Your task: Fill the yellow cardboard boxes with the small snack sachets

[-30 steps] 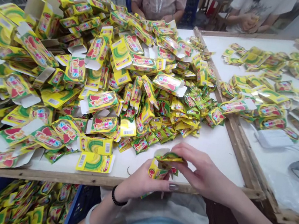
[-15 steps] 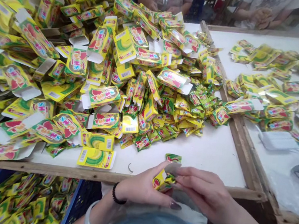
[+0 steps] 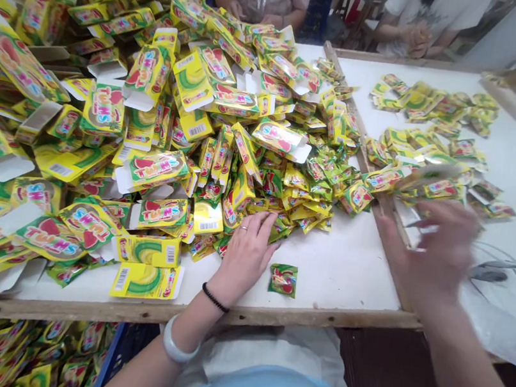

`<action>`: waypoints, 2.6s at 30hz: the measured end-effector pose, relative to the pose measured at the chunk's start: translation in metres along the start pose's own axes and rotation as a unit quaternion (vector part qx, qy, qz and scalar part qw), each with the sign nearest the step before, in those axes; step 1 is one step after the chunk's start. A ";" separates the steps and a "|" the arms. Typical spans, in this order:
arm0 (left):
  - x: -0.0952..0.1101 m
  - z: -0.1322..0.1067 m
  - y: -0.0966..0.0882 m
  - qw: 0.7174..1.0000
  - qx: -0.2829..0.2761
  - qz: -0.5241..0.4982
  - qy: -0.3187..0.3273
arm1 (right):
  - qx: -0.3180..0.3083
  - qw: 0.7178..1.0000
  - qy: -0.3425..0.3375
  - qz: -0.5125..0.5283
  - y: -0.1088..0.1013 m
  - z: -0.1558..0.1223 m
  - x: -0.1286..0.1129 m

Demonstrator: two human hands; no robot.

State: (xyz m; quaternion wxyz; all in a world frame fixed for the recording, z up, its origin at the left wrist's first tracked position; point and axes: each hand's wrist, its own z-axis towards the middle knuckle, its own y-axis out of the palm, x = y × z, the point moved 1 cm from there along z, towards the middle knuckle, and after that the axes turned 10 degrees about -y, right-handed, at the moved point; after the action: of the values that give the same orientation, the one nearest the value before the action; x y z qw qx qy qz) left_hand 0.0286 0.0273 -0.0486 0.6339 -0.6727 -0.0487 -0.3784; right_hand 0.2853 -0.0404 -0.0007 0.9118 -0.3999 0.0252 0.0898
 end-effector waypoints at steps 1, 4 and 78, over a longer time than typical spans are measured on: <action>-0.001 0.005 0.003 0.999 0.008 0.043 -0.005 | -0.039 0.998 -0.048 -0.018 0.013 -0.002 -0.006; 0.001 0.013 0.008 0.994 0.011 0.106 -0.010 | -0.183 0.971 -0.150 -0.040 0.057 -0.012 -0.031; 0.014 -0.054 -0.022 0.819 -0.339 -0.444 -0.136 | -0.229 0.806 0.045 0.544 0.003 0.011 -0.105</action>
State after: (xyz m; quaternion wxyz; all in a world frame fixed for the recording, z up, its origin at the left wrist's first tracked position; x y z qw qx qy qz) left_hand 0.0023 -0.0223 -0.0273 0.1166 -0.7950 -0.2963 -0.5163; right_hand 0.1812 -0.0454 0.0168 0.5934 -0.5214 0.2585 0.5561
